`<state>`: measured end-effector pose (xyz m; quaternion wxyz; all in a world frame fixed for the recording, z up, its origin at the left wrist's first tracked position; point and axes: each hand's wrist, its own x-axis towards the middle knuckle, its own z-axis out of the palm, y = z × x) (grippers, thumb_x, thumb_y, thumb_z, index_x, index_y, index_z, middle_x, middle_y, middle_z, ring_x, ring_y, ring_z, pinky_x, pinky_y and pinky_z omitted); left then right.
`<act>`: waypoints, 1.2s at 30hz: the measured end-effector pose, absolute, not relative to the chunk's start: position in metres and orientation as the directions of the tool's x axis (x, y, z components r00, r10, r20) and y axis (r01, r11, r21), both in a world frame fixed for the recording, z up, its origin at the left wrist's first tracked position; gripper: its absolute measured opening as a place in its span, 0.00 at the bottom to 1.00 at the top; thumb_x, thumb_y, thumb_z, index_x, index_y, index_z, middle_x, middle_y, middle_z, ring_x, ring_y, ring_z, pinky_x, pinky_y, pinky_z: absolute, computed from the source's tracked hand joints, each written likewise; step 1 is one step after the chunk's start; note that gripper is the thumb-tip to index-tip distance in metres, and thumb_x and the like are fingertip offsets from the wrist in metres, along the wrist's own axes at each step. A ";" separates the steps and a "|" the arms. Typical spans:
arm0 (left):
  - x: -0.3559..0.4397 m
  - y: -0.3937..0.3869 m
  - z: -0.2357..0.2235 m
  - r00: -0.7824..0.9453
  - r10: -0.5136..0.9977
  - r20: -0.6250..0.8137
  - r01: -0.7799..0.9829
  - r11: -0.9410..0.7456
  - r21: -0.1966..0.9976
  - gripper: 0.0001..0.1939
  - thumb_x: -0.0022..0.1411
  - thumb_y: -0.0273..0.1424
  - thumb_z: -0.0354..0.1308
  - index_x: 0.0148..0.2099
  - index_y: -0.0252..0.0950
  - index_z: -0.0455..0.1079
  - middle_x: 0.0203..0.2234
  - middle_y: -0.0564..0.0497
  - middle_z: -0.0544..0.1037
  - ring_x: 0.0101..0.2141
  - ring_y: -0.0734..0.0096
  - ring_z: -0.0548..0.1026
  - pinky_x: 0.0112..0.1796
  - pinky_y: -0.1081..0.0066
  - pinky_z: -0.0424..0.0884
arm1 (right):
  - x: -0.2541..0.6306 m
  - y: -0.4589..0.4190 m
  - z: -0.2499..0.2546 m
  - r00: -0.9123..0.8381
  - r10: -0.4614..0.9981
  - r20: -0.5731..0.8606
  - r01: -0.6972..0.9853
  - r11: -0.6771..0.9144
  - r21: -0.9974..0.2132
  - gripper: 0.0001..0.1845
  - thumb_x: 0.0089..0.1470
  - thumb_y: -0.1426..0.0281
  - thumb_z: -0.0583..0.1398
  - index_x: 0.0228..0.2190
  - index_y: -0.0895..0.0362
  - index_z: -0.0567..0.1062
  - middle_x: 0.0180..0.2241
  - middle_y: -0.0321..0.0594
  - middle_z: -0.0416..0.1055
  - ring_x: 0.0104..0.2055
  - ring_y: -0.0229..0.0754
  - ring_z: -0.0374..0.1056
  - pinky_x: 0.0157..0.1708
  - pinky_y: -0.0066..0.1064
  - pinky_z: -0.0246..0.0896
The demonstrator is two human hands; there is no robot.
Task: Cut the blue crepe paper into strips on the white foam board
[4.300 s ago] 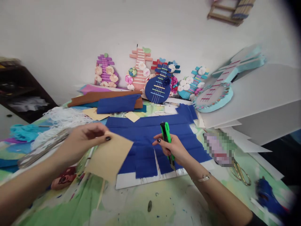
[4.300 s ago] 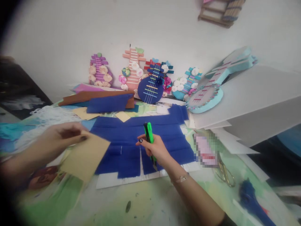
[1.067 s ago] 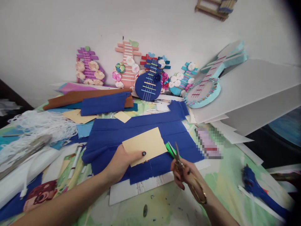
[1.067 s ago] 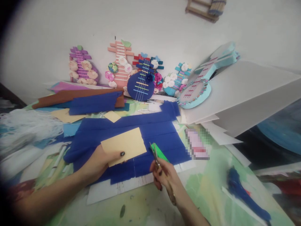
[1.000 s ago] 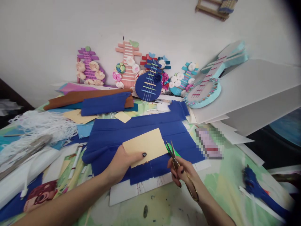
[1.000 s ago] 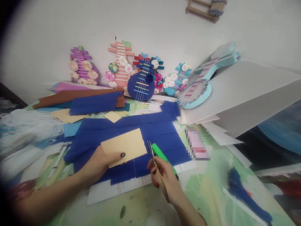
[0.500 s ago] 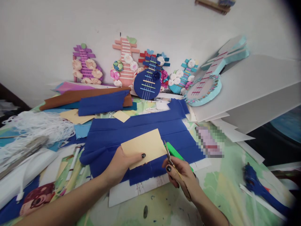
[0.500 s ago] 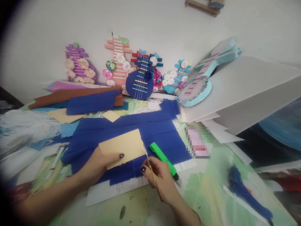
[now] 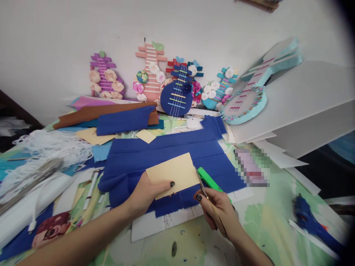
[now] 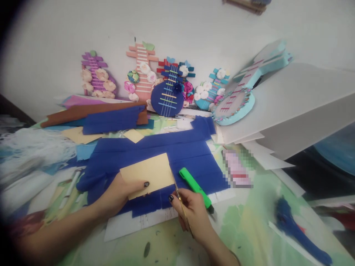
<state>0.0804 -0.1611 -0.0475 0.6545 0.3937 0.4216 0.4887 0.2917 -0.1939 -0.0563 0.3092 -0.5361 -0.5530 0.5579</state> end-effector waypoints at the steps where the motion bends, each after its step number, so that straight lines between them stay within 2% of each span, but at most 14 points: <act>1: 0.081 -0.161 -0.047 0.168 0.972 -0.163 -0.305 0.208 0.930 0.21 0.45 0.28 0.69 0.44 0.29 0.73 0.36 0.43 0.80 0.35 0.59 0.78 0.38 0.63 0.76 | 0.292 -0.194 -0.056 -0.231 0.937 -0.260 0.261 -0.198 -0.945 0.19 0.53 0.53 0.57 0.24 0.56 0.67 0.08 0.26 0.52 0.09 0.30 0.47 0.11 0.25 0.38; 16: 0.082 -0.162 -0.050 0.180 0.970 -0.165 -0.297 0.214 0.931 0.20 0.46 0.29 0.69 0.43 0.30 0.74 0.34 0.44 0.80 0.33 0.59 0.78 0.37 0.62 0.76 | 0.291 -0.195 -0.059 -0.190 0.949 -0.251 0.326 -0.180 -0.928 0.20 0.54 0.53 0.57 0.21 0.55 0.65 0.07 0.29 0.55 0.07 0.32 0.51 0.10 0.25 0.41; 22: 0.081 -0.163 -0.054 0.213 0.959 -0.184 -0.291 0.242 0.926 0.20 0.46 0.29 0.69 0.43 0.30 0.73 0.28 0.46 0.80 0.27 0.64 0.77 0.31 0.67 0.75 | 0.289 -0.196 -0.058 -0.179 0.954 -0.238 0.277 -0.183 -0.943 0.19 0.54 0.54 0.56 0.22 0.55 0.66 0.07 0.27 0.53 0.07 0.32 0.48 0.10 0.26 0.38; 25: 0.082 -0.163 -0.055 0.209 0.958 -0.195 -0.299 0.253 0.920 0.21 0.45 0.29 0.69 0.43 0.30 0.73 0.28 0.46 0.80 0.27 0.64 0.77 0.30 0.67 0.75 | 0.289 -0.196 -0.059 -0.162 0.971 -0.178 0.265 -0.131 -0.955 0.17 0.54 0.57 0.57 0.23 0.56 0.66 0.08 0.27 0.52 0.09 0.31 0.46 0.12 0.26 0.38; 28: 0.082 -0.164 -0.054 0.212 0.955 -0.206 -0.298 0.264 0.917 0.21 0.45 0.30 0.69 0.43 0.30 0.73 0.28 0.45 0.80 0.27 0.63 0.77 0.29 0.67 0.75 | 0.291 -0.195 -0.061 -0.205 0.966 -0.158 0.180 -0.121 -0.976 0.15 0.55 0.58 0.56 0.24 0.56 0.65 0.10 0.26 0.52 0.11 0.30 0.47 0.14 0.25 0.40; 31: 0.082 -0.166 -0.054 0.222 0.954 -0.203 -0.285 0.263 0.922 0.22 0.46 0.31 0.69 0.44 0.30 0.73 0.33 0.44 0.80 0.29 0.63 0.78 0.32 0.67 0.75 | 0.290 -0.195 -0.061 -0.251 0.956 -0.153 0.141 -0.121 -0.983 0.14 0.55 0.60 0.55 0.25 0.56 0.65 0.11 0.26 0.51 0.13 0.30 0.47 0.15 0.25 0.42; 36: 0.084 -0.169 -0.050 0.265 0.944 -0.196 -0.245 0.263 0.933 0.20 0.47 0.30 0.69 0.43 0.31 0.73 0.38 0.44 0.80 0.37 0.59 0.78 0.40 0.64 0.74 | 0.286 -0.196 -0.054 -0.253 0.959 -0.125 0.192 -0.077 -0.978 0.09 0.52 0.65 0.55 0.24 0.56 0.64 0.12 0.27 0.53 0.14 0.31 0.49 0.17 0.26 0.42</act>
